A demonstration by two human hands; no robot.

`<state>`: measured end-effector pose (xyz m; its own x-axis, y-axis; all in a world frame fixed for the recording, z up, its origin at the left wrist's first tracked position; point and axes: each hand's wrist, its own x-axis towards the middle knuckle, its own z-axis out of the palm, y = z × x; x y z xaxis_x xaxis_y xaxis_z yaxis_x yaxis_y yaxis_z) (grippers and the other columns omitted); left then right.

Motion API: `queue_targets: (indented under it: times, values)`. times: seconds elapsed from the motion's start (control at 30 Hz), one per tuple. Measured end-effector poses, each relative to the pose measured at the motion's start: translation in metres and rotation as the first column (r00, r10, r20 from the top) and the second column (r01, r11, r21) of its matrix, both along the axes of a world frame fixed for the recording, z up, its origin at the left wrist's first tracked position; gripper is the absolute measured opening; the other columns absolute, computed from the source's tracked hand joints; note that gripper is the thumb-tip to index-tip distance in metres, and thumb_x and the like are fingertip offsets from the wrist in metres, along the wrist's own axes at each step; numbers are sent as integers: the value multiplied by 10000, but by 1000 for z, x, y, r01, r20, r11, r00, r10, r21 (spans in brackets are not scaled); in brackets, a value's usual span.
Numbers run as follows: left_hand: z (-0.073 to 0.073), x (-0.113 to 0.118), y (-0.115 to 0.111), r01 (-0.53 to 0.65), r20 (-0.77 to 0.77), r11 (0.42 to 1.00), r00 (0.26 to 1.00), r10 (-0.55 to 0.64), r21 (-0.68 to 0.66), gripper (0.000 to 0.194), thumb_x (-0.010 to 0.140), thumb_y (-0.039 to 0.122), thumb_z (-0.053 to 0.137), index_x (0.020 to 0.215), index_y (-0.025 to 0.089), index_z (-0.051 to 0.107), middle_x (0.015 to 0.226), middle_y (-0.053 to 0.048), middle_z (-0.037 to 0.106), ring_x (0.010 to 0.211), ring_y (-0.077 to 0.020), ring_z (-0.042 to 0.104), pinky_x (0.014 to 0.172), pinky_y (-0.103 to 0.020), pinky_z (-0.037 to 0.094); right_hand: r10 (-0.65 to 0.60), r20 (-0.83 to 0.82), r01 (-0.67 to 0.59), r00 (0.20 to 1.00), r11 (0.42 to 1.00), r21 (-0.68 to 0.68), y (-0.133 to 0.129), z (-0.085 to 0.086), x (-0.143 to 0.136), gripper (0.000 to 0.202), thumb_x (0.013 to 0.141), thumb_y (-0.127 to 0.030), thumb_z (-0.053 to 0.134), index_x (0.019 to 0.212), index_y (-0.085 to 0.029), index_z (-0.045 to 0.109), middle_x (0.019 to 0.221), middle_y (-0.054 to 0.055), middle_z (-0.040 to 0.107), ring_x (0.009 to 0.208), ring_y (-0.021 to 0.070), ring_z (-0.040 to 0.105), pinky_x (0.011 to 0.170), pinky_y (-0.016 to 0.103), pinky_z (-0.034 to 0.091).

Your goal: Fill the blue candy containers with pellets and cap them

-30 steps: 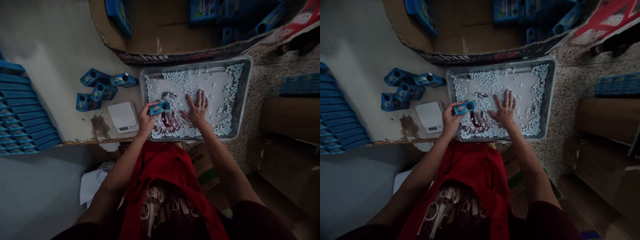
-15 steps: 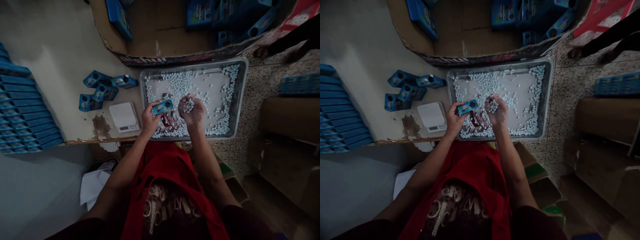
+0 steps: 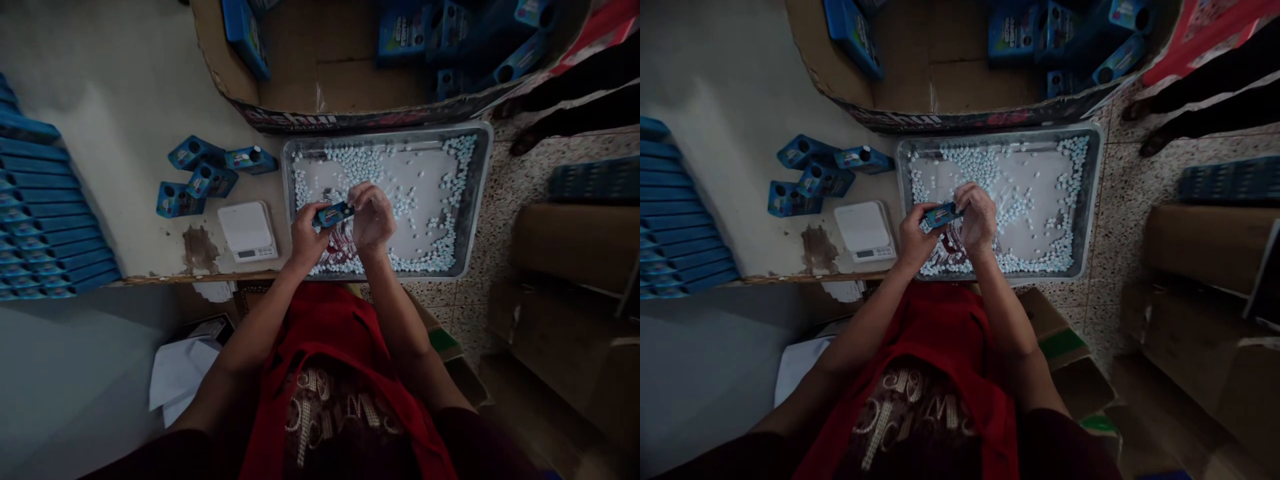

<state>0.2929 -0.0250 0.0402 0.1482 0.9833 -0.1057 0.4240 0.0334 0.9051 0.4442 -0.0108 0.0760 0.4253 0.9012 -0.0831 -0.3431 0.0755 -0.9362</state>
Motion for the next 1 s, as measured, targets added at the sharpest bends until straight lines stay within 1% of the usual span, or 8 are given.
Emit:
queue_targets:
  times: [0.2, 0.37, 0.53, 0.63, 0.73, 0.83, 0.93, 1.0]
  values:
    - [-10, 5, 1, -8, 25, 1000, 1000, 8, 18, 394, 858, 138, 851, 1216, 252, 731, 1199, -61, 816, 1164, -290, 778, 1054, -407, 613, -20, -36, 19, 999, 1000, -25, -8, 6, -5, 542, 949, -801, 650, 753, -300, 585, 844, 55, 589, 919, 281, 635, 1014, 511, 561]
    - [-21, -4, 11, -12, 134, 999, 991, 17, -38, 434, 856, 142, 845, 1257, 266, 735, 1247, -56, 829, 1179, -277, 798, 1072, -409, 635, -81, -126, 67, 989, 992, -109, -32, -5, 32, 435, 975, -711, 588, 857, -293, 598, 1070, 86, 739, 1203, 317, 743, 1221, 610, 533]
    - [-33, -14, 23, -22, 218, 996, 975, 40, -84, 386, 893, 260, 882, 1250, 262, 736, 1329, -74, 830, 1275, -289, 799, 1160, -452, 637, -339, 197, 392, 920, 804, -447, -71, -42, 72, 359, 875, -600, 721, 862, -280, 560, 871, 4, 628, 881, 211, 662, 947, 405, 593]
    - [-38, -14, 24, -36, 277, 994, 959, 63, -99, 417, 888, 343, 928, 1247, 256, 735, 1356, -88, 824, 1307, -290, 793, 1177, -447, 627, -60, 457, 311, 888, 809, -498, -92, -47, 75, 373, 921, -633, 670, 878, -273, 583, 895, 12, 617, 888, 219, 620, 926, 390, 570]
    - [-36, -15, 18, -93, 273, 987, 954, 125, -129, 430, 869, 349, 956, 1226, 249, 738, 1298, -86, 830, 1224, -274, 813, 1120, -418, 642, 313, 695, 179, 647, 823, -538, -103, -41, 78, 300, 899, -557, 676, 915, -259, 654, 1139, 122, 684, 1127, 310, 643, 1045, 476, 542]
    - [-25, -28, 7, -200, 208, 970, 951, 227, -141, 432, 853, 366, 981, 1189, 236, 743, 1203, -80, 833, 1117, -266, 820, 1046, -402, 653, 460, 800, 271, 386, 772, -575, -100, -39, 93, 122, 848, -378, 664, 855, -264, 621, 1035, 139, 686, 1011, 329, 633, 955, 479, 524]
    - [-7, -54, -12, -265, 173, 957, 944, 282, -115, 441, 840, 409, 985, 1165, 227, 749, 1167, -76, 834, 1085, -270, 815, 1024, -406, 650, 563, 774, 270, 291, 727, -631, -85, -44, 112, 60, 829, -228, 599, 786, -268, 594, 825, 105, 657, 810, 304, 614, 796, 439, 490]
    - [6, -74, -28, -296, 158, 951, 939, 307, -91, 441, 843, 429, 965, 1167, 228, 743, 1156, -72, 833, 1075, -267, 814, 1010, -403, 652, 619, 755, 129, 218, 748, -651, -76, -46, 118, 124, 837, -187, 603, 885, -231, 709, 920, 144, 730, 873, 325, 689, 828, 450, 523]
